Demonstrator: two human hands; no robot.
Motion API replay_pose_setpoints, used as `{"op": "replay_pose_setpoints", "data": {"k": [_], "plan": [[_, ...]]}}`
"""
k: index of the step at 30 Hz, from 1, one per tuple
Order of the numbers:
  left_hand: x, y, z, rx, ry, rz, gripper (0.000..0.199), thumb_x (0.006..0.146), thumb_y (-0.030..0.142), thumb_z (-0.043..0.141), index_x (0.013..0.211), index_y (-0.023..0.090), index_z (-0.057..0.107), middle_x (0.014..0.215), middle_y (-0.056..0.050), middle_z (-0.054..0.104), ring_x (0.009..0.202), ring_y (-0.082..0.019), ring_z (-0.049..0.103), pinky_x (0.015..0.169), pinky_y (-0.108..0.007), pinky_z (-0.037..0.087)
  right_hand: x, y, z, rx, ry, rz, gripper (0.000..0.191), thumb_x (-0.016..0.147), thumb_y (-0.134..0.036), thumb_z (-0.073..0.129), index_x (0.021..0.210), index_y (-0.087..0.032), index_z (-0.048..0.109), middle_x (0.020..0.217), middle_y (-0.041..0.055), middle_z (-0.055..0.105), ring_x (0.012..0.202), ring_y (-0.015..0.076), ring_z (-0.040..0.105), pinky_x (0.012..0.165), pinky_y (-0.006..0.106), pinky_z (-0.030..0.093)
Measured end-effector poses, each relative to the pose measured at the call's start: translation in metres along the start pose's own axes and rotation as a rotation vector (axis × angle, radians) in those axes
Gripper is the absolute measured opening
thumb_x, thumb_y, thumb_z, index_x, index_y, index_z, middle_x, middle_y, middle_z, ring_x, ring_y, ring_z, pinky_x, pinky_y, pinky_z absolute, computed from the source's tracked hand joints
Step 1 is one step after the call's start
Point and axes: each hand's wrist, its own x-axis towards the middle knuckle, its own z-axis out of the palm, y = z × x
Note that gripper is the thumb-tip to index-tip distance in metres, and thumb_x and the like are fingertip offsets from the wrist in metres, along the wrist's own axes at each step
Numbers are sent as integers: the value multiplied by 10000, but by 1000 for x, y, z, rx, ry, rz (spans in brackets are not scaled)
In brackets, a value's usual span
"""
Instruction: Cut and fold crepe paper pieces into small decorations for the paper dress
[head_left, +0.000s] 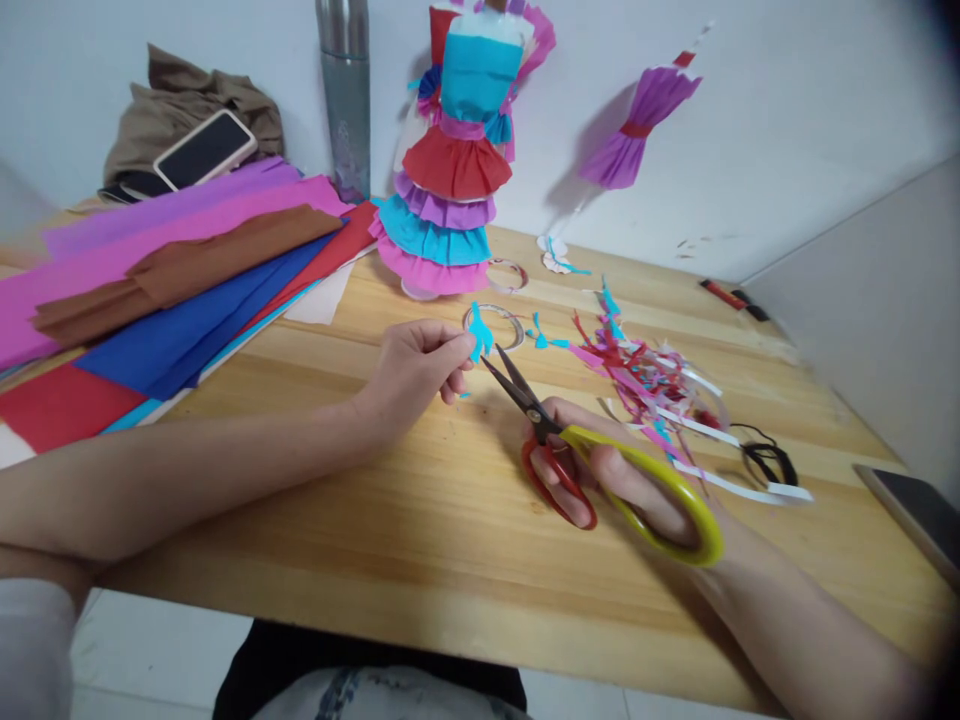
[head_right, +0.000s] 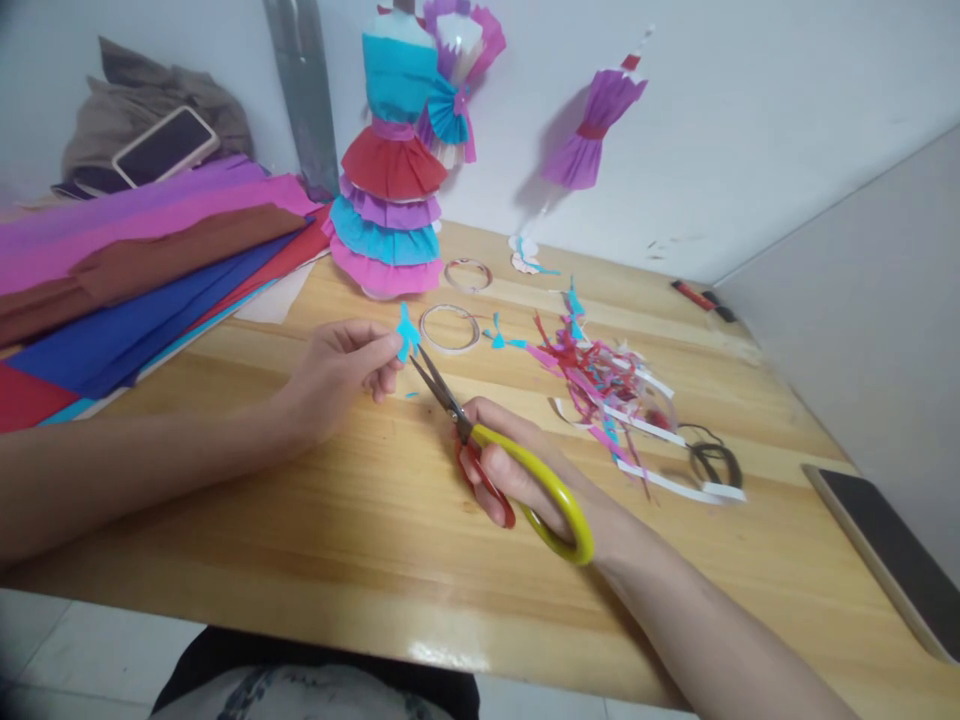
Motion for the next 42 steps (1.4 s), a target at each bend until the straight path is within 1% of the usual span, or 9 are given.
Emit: {"op": "replay_pose_setpoints", "data": {"k": [6, 10, 14, 17, 22, 27, 34, 39, 42], "plan": [[-2, 0, 1, 12, -27, -14, 306, 858, 157, 588, 552, 147, 582, 473, 20, 564, 403, -52, 487, 424, -164, 388, -1, -1, 7, -40, 65, 36, 568, 835, -751, 585, 1008, -215, 510, 706, -32, 498, 511, 96, 423, 490, 257, 333], [-8, 1, 5, 34, -55, -68, 325, 865, 149, 586, 540, 146, 573, 456, 24, 549, 395, -52, 485, 409, -157, 383, -1, 3, 10, -128, 124, -20, 590, 848, -765, 550, 1069, -219, 509, 698, -35, 476, 534, 108, 394, 499, 262, 362], [-15, 6, 9, 27, -75, -132, 326, 868, 162, 587, 542, 150, 577, 443, 24, 545, 385, -57, 480, 394, -162, 380, 0, 5, 6, -263, 111, -81, 535, 885, -741, 514, 1016, -222, 508, 783, 0, 521, 588, 120, 437, 531, 273, 387], [-18, 8, 10, 1, -87, -155, 322, 864, 163, 588, 542, 152, 578, 443, 22, 547, 389, -62, 491, 393, -166, 384, -1, 3, 4, -359, 129, -107, 502, 904, -723, 495, 975, -226, 508, 854, 25, 549, 642, 137, 468, 567, 284, 405], [-17, 14, 10, 8, -67, -92, 317, 862, 152, 575, 545, 150, 579, 440, 24, 543, 386, -61, 485, 391, -166, 388, -3, -4, 7, -481, 112, -111, 484, 902, -705, 509, 1009, -233, 517, 883, 41, 578, 719, 176, 515, 606, 306, 430], [-19, 20, 10, 80, -63, -42, 315, 849, 135, 570, 534, 153, 560, 430, 35, 525, 376, -59, 465, 385, -166, 374, -2, -2, 13, -562, 141, -144, 465, 906, -673, 522, 1043, -228, 515, 853, 27, 586, 679, 163, 507, 578, 294, 408], [-22, 21, 13, 176, -80, -59, 340, 842, 112, 558, 505, 156, 535, 412, 44, 498, 363, -51, 444, 378, -157, 345, 2, 4, 15, -555, 179, -171, 471, 908, -689, 508, 970, -222, 511, 820, 20, 547, 664, 153, 472, 552, 284, 361], [-22, 21, 13, 204, -80, -99, 349, 854, 96, 553, 509, 151, 542, 414, 45, 505, 360, -49, 449, 377, -152, 349, 3, 7, 13, -425, 176, -181, 515, 908, -704, 509, 1056, -213, 556, 815, 16, 517, 668, 147, 458, 560, 281, 361], [-21, 21, 12, 212, -88, -114, 345, 864, 93, 552, 523, 147, 554, 419, 45, 516, 363, -48, 452, 384, -151, 360, 2, 9, 11, -319, 128, -164, 530, 923, -701, 491, 1107, -209, 562, 789, 4, 496, 644, 136, 435, 556, 276, 366]]}}
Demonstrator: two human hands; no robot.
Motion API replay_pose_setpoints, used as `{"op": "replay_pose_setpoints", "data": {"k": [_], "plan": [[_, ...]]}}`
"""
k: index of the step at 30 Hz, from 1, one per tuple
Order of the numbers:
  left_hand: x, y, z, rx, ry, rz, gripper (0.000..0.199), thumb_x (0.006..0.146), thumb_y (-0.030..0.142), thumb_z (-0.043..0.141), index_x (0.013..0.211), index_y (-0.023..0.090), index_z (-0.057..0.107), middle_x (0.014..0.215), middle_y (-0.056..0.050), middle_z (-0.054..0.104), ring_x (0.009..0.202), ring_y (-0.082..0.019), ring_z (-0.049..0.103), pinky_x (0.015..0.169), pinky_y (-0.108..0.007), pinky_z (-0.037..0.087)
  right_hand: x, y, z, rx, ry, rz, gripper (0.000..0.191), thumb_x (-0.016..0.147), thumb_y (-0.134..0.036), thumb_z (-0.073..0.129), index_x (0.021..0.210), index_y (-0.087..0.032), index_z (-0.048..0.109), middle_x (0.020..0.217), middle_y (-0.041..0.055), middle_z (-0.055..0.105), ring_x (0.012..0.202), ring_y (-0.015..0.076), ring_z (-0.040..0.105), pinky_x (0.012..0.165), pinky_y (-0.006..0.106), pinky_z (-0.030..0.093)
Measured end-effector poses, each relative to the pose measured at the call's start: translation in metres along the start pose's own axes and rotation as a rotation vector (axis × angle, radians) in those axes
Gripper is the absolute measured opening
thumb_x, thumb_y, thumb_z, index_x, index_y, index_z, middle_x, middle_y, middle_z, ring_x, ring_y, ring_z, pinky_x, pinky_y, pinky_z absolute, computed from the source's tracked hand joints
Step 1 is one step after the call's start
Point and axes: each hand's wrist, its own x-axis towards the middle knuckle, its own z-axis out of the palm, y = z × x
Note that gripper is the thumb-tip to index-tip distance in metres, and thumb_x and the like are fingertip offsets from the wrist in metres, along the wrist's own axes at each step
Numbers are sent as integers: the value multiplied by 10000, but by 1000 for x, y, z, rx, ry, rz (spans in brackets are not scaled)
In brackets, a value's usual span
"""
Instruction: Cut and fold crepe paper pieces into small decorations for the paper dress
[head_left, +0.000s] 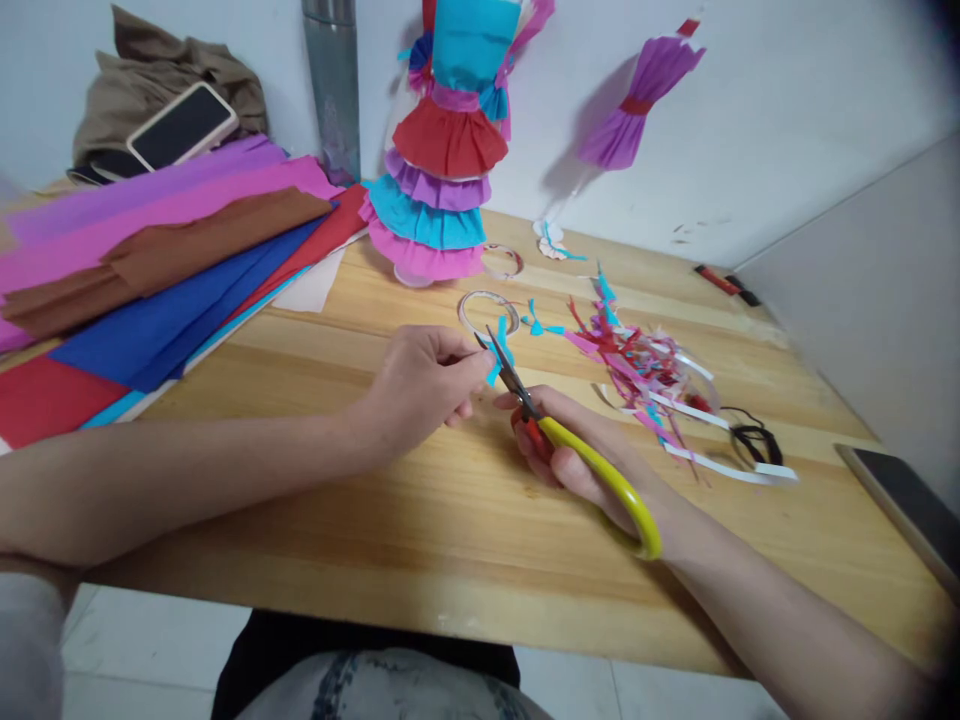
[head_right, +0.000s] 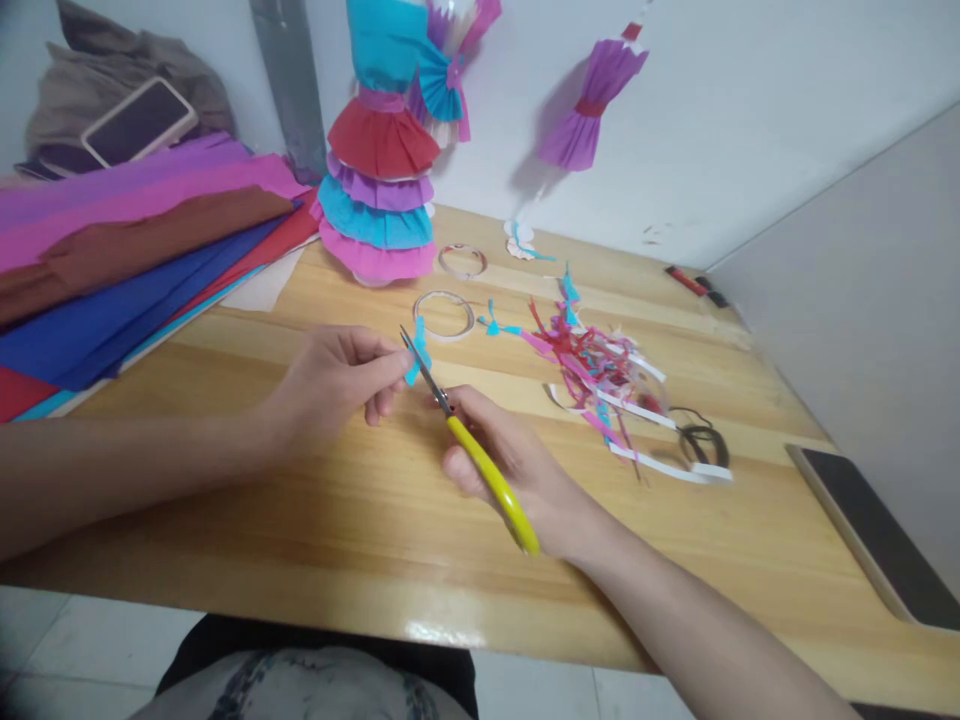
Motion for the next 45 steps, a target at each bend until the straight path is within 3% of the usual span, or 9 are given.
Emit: {"op": "replay_pose_setpoints", "data": {"k": [9, 20, 36, 45], "plan": [[-1, 1, 1, -29, -9, -52, 367, 877, 87, 548, 514, 144, 556, 411, 38, 521, 356, -51, 446, 383, -158, 363, -1, 6, 1, 58, -18, -3, 606, 927, -697, 493, 1263, -197, 559, 718, -17, 467, 645, 152, 459, 602, 296, 389], [-2, 0, 1, -83, -14, -104, 369, 881, 105, 564, 513, 138, 567, 413, 27, 537, 355, -48, 464, 393, -149, 356, 2, 2, 5, 30, 30, -10, 606, 894, -739, 505, 1147, -194, 583, 737, -5, 470, 705, 164, 498, 579, 289, 384], [-2, -3, 2, -139, -27, -133, 375, 900, 123, 576, 525, 134, 580, 415, 22, 546, 359, -51, 472, 395, -150, 375, 5, -3, 9, 114, 31, 46, 513, 911, -687, 541, 1065, -198, 558, 725, -34, 441, 557, 95, 359, 474, 247, 309], [-3, -4, 2, -134, -34, -126, 355, 892, 127, 564, 538, 138, 586, 427, 19, 552, 369, -57, 476, 404, -159, 386, 5, -1, 11, 58, 57, 48, 504, 922, -684, 514, 1064, -202, 563, 705, -29, 440, 578, 118, 383, 503, 266, 325]]}}
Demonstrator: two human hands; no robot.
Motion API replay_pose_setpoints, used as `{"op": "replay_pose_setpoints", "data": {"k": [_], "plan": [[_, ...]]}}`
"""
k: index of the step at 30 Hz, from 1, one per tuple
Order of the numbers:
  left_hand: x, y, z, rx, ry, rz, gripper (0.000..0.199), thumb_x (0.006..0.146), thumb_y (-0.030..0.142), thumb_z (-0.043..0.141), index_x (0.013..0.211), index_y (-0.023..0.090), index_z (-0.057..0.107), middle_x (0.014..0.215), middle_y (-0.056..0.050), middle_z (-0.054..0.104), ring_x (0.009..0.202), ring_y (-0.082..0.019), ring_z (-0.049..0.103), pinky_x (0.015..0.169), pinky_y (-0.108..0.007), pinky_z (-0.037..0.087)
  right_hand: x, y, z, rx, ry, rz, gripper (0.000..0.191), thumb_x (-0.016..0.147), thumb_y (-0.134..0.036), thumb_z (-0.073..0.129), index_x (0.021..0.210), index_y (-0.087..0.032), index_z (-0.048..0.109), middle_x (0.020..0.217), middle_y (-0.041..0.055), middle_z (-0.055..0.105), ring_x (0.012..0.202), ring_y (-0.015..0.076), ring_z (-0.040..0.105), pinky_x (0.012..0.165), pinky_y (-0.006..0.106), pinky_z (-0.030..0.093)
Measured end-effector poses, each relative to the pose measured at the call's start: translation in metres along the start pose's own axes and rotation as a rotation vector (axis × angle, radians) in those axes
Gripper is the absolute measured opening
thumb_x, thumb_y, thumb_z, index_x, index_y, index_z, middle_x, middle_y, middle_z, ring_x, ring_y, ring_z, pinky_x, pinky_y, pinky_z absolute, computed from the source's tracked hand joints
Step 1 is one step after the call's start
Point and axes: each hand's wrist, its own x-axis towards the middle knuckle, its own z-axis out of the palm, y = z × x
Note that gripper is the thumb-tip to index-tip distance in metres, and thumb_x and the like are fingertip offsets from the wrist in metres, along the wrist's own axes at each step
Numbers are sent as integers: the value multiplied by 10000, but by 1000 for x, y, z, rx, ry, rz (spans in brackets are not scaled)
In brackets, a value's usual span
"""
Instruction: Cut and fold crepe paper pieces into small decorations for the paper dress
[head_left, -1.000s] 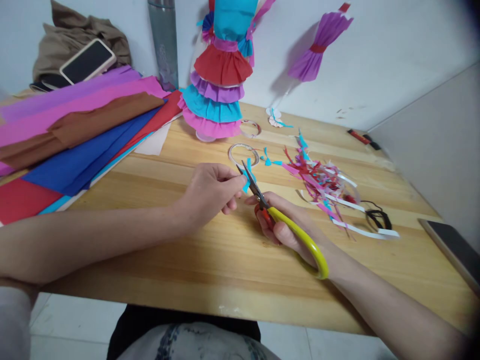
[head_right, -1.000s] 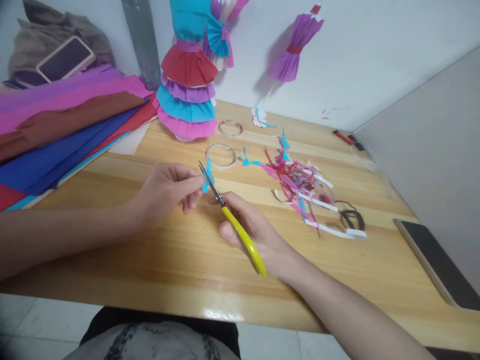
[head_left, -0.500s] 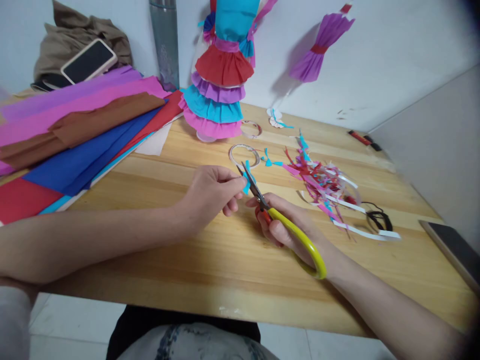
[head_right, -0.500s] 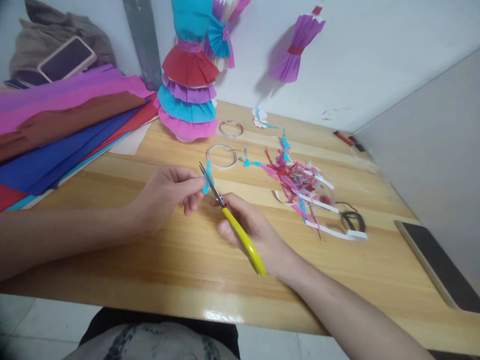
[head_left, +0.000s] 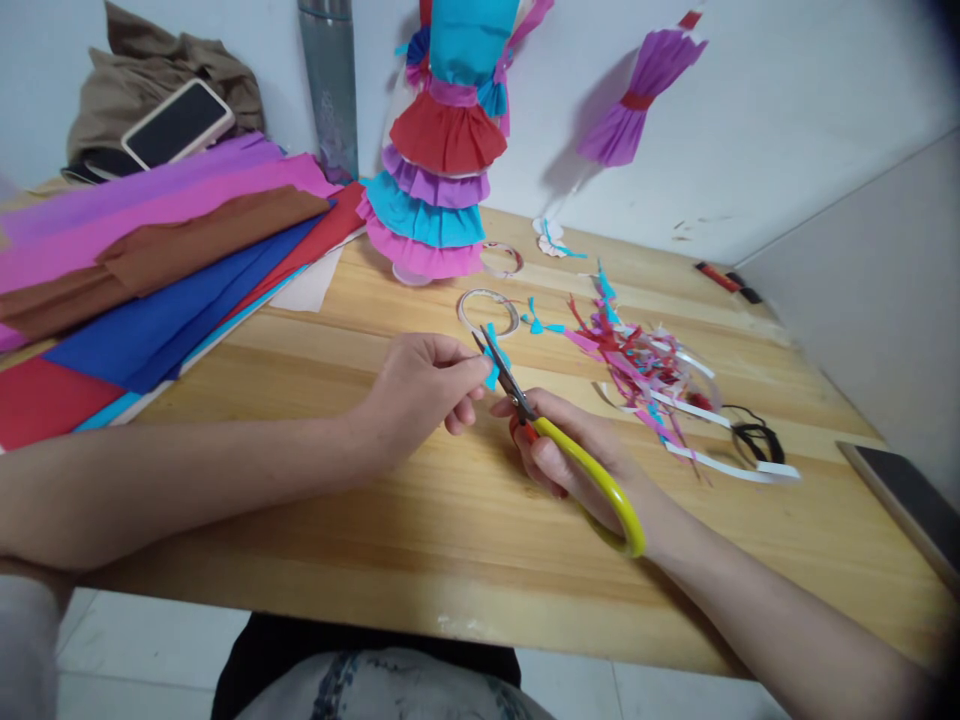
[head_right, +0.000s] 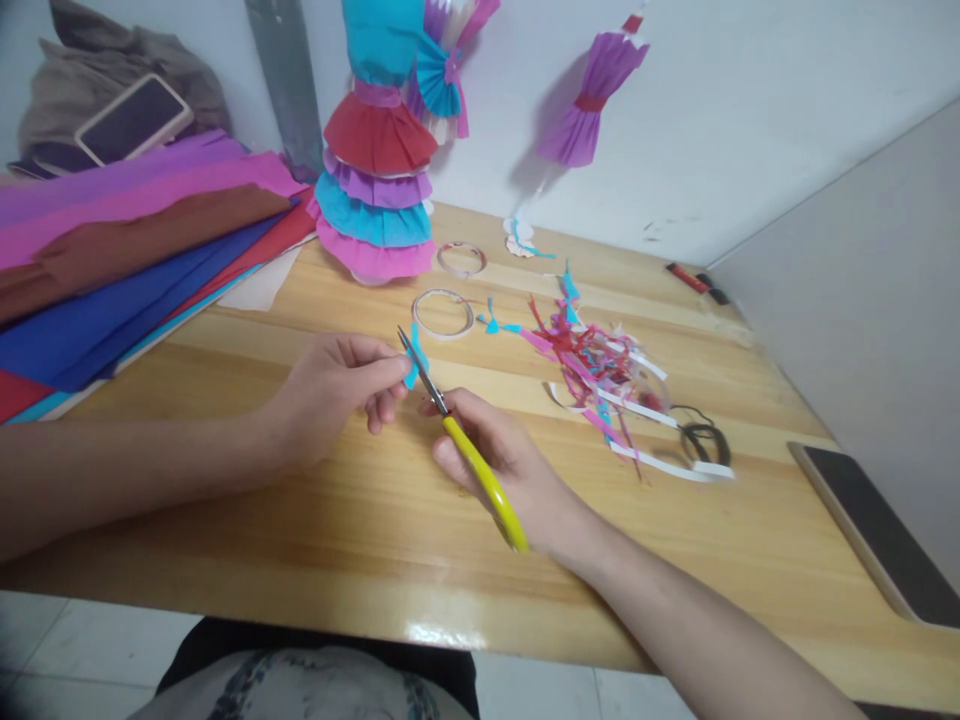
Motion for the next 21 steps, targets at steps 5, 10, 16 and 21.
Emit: {"op": "replay_pose_setpoints", "data": {"k": [5, 10, 16, 21], "plan": [[0, 0, 0, -2, -5, 1, 350, 884, 127, 554, 535, 141, 582, 431, 18, 550, 375, -58, 481, 411, -160, 389, -1, -1, 0, -6, -2, 15, 475, 927, -668, 518, 1050, -211, 553, 685, -32, 427, 571, 125, 370, 513, 279, 328], [1, -1, -1, -6, -9, 10, 345, 880, 135, 557, 536, 143, 581, 433, 18, 551, 378, -61, 482, 413, -166, 394, -2, 0, 0, -9, -3, 28, 498, 923, -689, 503, 1056, -210, 545, 669, -38, 418, 556, 122, 362, 501, 278, 311], [2, -1, -1, -13, -15, 6, 348, 886, 135, 556, 539, 142, 579, 434, 19, 552, 381, -61, 484, 413, -165, 394, 0, -2, 2, -1, 14, 27, 483, 920, -676, 519, 1048, -211, 547, 667, -38, 430, 537, 116, 360, 479, 273, 300], [2, -3, -1, -32, -18, 15, 340, 891, 145, 561, 552, 142, 586, 445, 17, 554, 397, -68, 493, 413, -172, 408, -1, -5, 2, -31, -3, 46, 487, 934, -677, 493, 1052, -205, 531, 662, -47, 406, 524, 108, 348, 468, 269, 293]]}}
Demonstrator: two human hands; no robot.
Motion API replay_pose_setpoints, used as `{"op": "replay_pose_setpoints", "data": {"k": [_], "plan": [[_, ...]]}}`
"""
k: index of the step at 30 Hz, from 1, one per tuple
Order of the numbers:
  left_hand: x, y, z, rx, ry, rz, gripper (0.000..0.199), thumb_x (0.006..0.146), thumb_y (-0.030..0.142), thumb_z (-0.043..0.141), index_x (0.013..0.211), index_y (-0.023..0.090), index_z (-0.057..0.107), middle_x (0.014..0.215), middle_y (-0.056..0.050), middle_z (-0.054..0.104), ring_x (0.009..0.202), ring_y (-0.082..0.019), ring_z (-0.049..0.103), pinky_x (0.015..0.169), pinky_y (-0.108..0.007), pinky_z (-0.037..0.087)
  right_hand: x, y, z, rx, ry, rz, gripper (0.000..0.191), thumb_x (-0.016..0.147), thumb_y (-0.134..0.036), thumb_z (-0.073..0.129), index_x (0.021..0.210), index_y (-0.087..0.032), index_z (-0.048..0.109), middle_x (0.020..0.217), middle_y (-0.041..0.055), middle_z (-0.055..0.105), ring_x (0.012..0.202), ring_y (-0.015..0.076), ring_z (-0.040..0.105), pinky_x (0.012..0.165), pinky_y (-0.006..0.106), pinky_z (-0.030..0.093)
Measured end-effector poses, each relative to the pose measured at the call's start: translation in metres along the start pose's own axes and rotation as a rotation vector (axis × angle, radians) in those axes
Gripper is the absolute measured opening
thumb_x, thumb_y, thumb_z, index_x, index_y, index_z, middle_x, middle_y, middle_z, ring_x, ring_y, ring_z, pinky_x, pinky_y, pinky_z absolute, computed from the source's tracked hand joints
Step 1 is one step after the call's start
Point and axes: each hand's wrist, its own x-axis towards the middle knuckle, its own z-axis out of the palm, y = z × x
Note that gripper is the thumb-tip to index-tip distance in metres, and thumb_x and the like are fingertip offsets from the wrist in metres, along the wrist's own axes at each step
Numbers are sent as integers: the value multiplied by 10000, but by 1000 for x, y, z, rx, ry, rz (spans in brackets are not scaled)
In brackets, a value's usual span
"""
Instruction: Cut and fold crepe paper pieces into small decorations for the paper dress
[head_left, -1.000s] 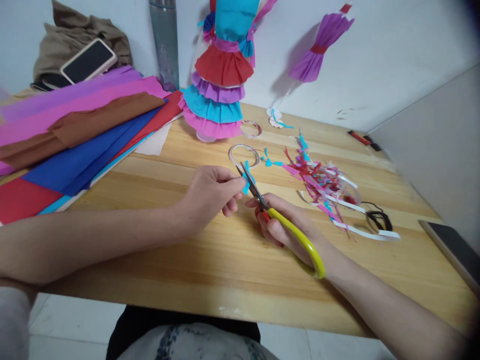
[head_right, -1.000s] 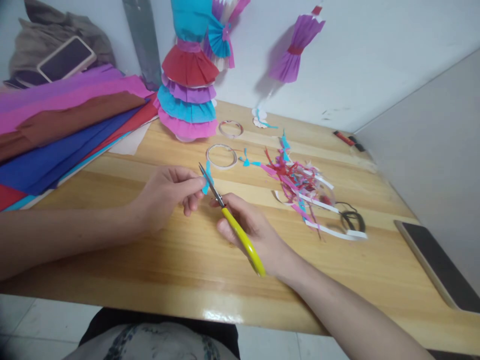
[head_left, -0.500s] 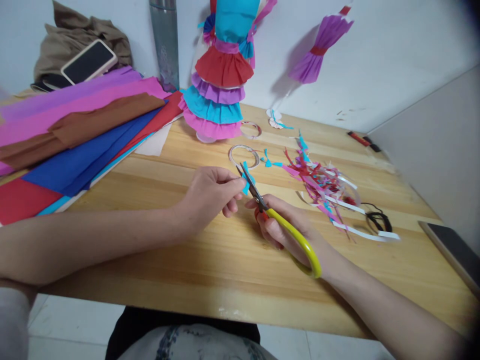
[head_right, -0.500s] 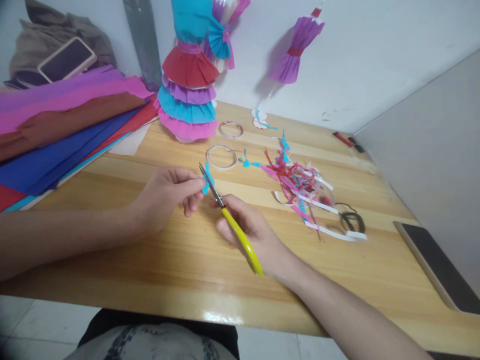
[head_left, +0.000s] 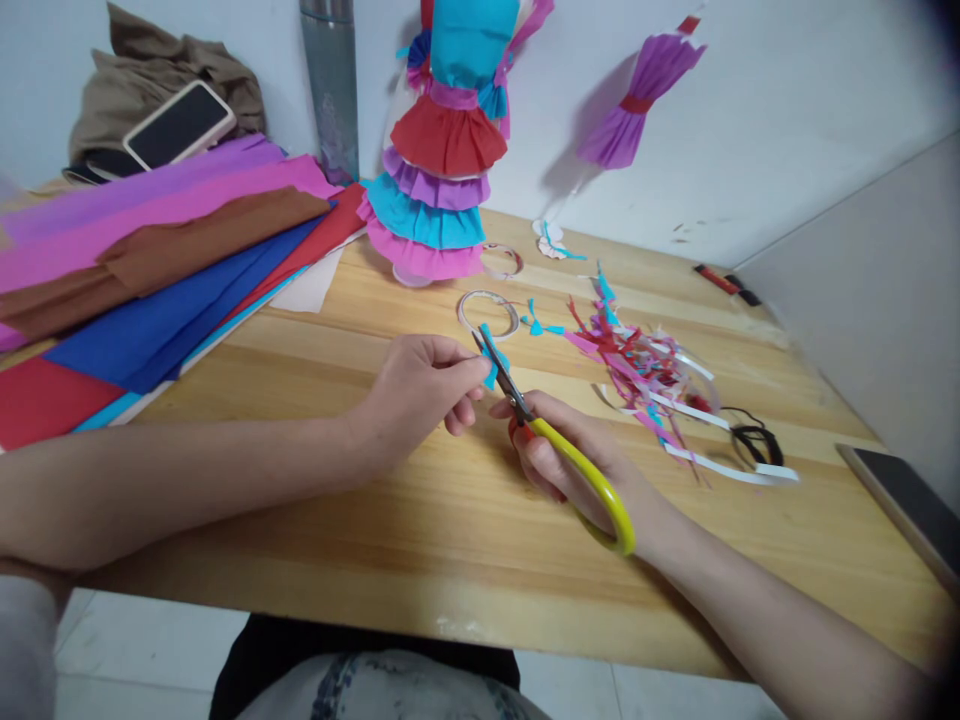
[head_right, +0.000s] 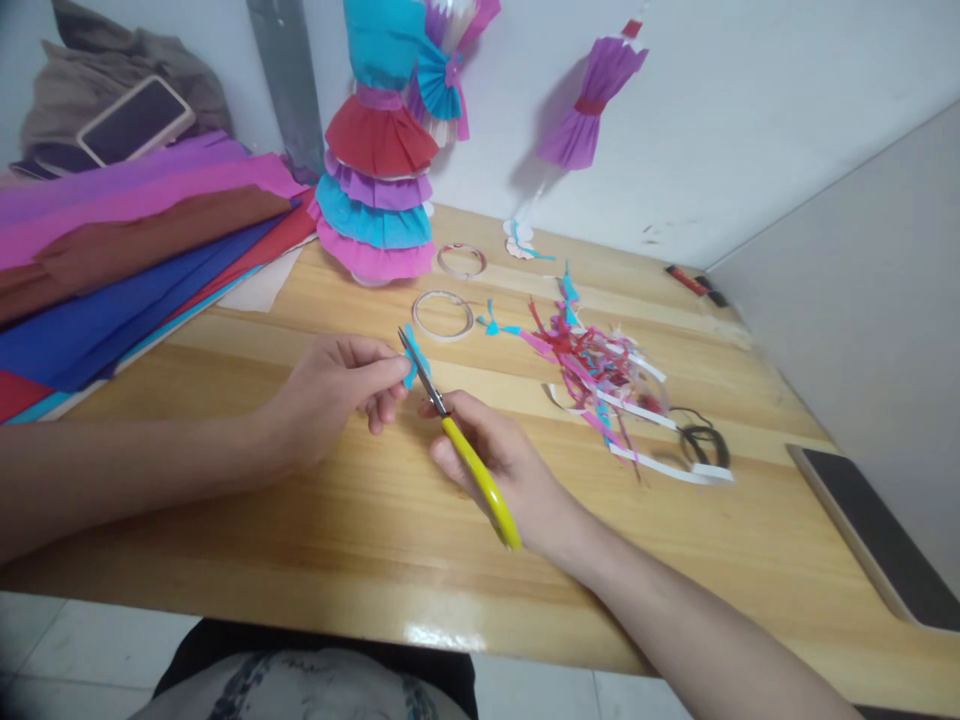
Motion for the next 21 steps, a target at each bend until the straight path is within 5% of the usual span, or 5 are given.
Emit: {"op": "replay_pose_setpoints", "data": {"k": [21], "plan": [[-1, -2, 0, -28, -14, -5, 300, 867, 138, 565, 568, 145, 589, 463, 14, 562, 425, -75, 522, 429, -169, 435, 0, 8, 1, 25, 26, -12, 457, 936, -635, 528, 1067, -198, 563, 669, -28, 431, 555, 125, 390, 471, 269, 298]]}}
